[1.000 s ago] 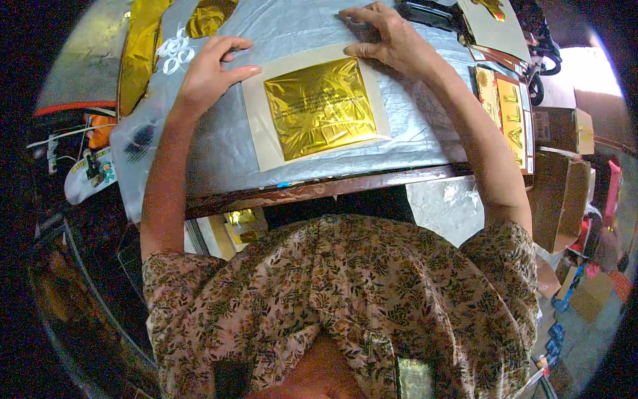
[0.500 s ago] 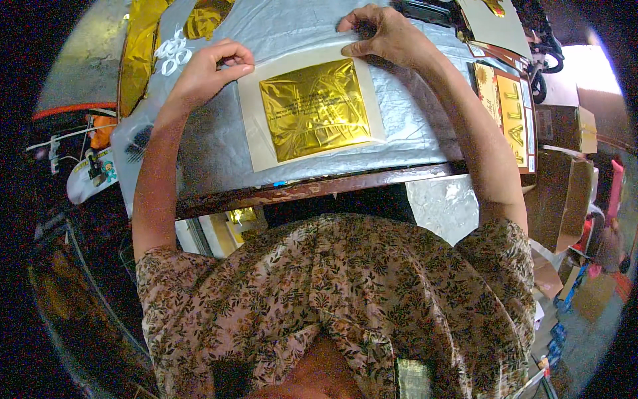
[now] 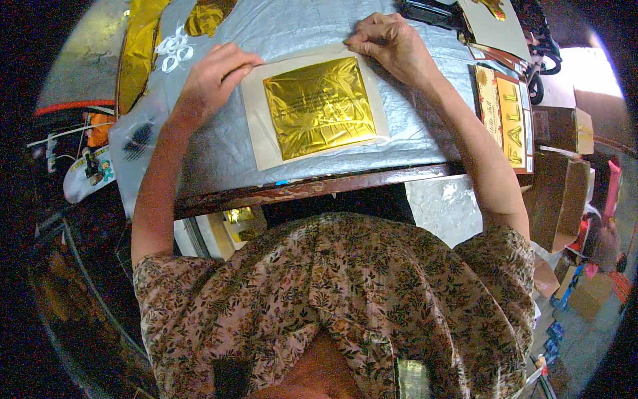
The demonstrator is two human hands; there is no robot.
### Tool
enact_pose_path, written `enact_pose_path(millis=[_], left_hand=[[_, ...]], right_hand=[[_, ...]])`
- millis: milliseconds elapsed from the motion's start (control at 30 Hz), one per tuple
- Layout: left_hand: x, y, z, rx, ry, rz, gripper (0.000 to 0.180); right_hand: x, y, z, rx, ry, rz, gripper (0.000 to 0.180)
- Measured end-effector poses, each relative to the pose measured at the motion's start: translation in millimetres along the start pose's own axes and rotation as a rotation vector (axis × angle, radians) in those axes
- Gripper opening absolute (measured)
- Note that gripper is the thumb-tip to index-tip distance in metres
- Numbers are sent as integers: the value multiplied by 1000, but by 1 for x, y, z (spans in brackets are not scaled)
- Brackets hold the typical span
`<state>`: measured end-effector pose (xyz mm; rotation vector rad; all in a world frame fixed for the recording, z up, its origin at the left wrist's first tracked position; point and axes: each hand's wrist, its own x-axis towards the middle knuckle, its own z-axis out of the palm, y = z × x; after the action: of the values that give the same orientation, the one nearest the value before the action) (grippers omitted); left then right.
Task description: Folding gold foil balloons into compact rectangular shapes for packaging.
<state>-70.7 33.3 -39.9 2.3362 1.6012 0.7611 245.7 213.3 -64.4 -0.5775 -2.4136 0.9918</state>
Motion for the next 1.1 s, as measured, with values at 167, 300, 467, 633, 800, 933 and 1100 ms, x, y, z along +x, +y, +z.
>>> enact_pose_path(millis=[167,300,467,633,800,933,1100], left_hand=[[-16,7,7,248,72,82,29],[-21,17,5,405,79,136,37],[-28,28,10,526,99,143,44],[-34,35,16,642,39,84,52],[-37,43,15,635,70,62,48],[-48,39,20,584,71,-49,52],[-65,33,20,505,50,-151,59]], right_hand=[[-14,-17,-7,-444,-34,-116,27],[-25,-35,-14,-619,-28,-194,37],[-25,-49,-8,-904,-99,-207,42],[-11,-100,74,-809,-176,-101,57],[-23,-83,81,-769,-100,-131,65],[-37,-67,53,-775,-88,-74,61],[-48,-46,36,-682,-50,-97,55]])
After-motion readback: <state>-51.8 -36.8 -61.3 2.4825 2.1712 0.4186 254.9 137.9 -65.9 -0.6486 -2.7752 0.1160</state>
